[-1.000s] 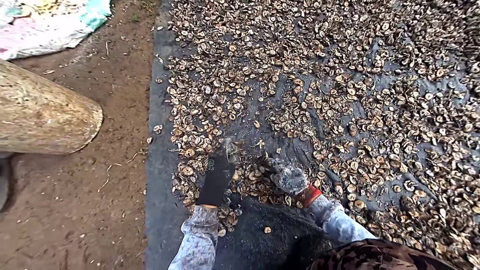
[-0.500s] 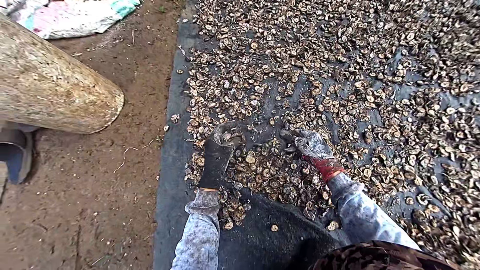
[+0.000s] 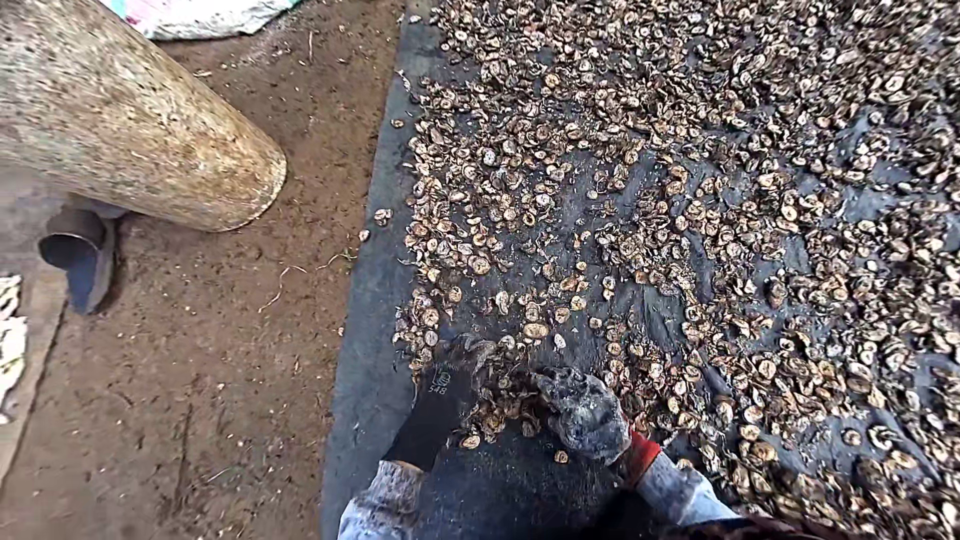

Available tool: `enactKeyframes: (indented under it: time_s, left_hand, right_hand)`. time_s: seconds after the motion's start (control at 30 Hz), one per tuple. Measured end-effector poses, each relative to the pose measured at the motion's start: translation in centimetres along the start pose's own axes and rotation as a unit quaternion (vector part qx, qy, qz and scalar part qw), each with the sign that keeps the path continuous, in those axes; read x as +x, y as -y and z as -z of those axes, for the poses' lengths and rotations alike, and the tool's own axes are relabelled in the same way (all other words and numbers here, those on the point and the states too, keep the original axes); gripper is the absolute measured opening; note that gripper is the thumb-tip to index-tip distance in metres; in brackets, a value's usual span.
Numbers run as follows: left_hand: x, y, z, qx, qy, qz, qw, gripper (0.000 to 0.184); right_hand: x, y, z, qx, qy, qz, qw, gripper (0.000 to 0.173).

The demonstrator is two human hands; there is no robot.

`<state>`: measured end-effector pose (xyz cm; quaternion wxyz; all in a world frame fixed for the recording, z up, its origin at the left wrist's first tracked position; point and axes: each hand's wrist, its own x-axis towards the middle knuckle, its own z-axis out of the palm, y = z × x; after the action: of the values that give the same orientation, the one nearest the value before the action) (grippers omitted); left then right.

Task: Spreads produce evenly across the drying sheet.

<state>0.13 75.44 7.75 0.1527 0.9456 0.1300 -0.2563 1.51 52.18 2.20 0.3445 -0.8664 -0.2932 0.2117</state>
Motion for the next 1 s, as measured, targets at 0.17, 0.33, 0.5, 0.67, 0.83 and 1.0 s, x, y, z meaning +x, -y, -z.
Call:
enactKeyframes:
  time_s: [0.17, 0.33, 0.5, 0.67, 0.83, 1.0]
  left_hand:
    - [1.4, 1.5, 3.1, -0.029, -0.086, 0.049, 0.995, 0.065]
    - [5.0, 4.0, 1.9, -0.031, -0.073, 0.123, 0.989, 0.076]
    - [1.1, 5.2, 1.9, -0.116, -0.187, 0.116, 0.969, 0.050]
    - [-0.1, 7.0, 3.1, -0.195, -0.337, 0.066, 0.919, 0.049]
    - [1.7, 7.0, 3.6, -0.138, -0.239, 0.063, 0.959, 0.061]
    - [4.6, 2.5, 2.3, -0.047, -0.203, 0.016, 0.978, 0.081]
  right_hand:
    - [4.7, 0.0, 5.8, 0.223, 0.097, -0.245, 0.938, 0.045]
    - [6.9, -1.5, 8.2, 0.325, 0.064, -0.242, 0.912, 0.052]
    - [6.9, -0.6, 9.9, 0.189, 0.049, -0.230, 0.953, 0.044]
    - [9.5, 0.0, 12.5, 0.222, 0.038, -0.212, 0.951, 0.038]
    - [14.1, -0.3, 14.9, 0.221, -0.012, -0.179, 0.959, 0.038]
    - [16.0, -1.4, 16.3, 0.096, -0.066, -0.229, 0.966, 0.041]
